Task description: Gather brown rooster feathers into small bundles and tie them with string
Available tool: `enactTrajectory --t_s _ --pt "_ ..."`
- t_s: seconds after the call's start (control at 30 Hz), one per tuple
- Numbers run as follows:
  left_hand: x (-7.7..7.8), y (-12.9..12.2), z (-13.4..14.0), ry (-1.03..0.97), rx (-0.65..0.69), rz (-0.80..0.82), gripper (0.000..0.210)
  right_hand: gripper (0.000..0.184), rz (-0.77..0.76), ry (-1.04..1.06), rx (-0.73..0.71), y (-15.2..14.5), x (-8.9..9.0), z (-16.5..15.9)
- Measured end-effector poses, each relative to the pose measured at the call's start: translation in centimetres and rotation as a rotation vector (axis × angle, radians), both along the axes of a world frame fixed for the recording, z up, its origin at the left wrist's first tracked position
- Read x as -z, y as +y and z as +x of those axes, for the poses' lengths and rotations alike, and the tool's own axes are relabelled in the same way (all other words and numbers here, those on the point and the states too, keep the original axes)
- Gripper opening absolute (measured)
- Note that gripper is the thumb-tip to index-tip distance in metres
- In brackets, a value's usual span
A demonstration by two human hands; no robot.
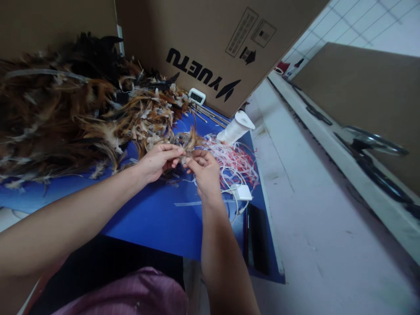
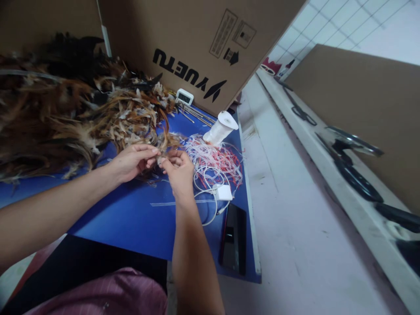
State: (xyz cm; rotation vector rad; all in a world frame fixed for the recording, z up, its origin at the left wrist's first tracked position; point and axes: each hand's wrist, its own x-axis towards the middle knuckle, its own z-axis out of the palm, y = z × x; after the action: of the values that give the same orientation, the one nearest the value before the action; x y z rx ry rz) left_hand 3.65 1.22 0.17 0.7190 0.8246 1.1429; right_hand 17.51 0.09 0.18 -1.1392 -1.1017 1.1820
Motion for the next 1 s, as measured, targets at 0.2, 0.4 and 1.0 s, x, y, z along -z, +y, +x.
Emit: enactTrajectory --t_s 0.2,0.4,1.0 --pt "0.0 0.4 -0.3 -0.04 -0.08 0.011 0.012 0.027 0.017 0.04 0.053 0.1 -0.2 0.3" --pt "0.0 0.5 -0.6 -0.034 -0.105 0.013 0.011 0.026 0.037 0.026 0.067 0.1 -0.6 0.5" --pt "-0.5 0.7 -0.9 -0.028 -0.168 -0.003 0.01 0.024 0.134 0.045 0.091 0.0 -1.2 1.1"
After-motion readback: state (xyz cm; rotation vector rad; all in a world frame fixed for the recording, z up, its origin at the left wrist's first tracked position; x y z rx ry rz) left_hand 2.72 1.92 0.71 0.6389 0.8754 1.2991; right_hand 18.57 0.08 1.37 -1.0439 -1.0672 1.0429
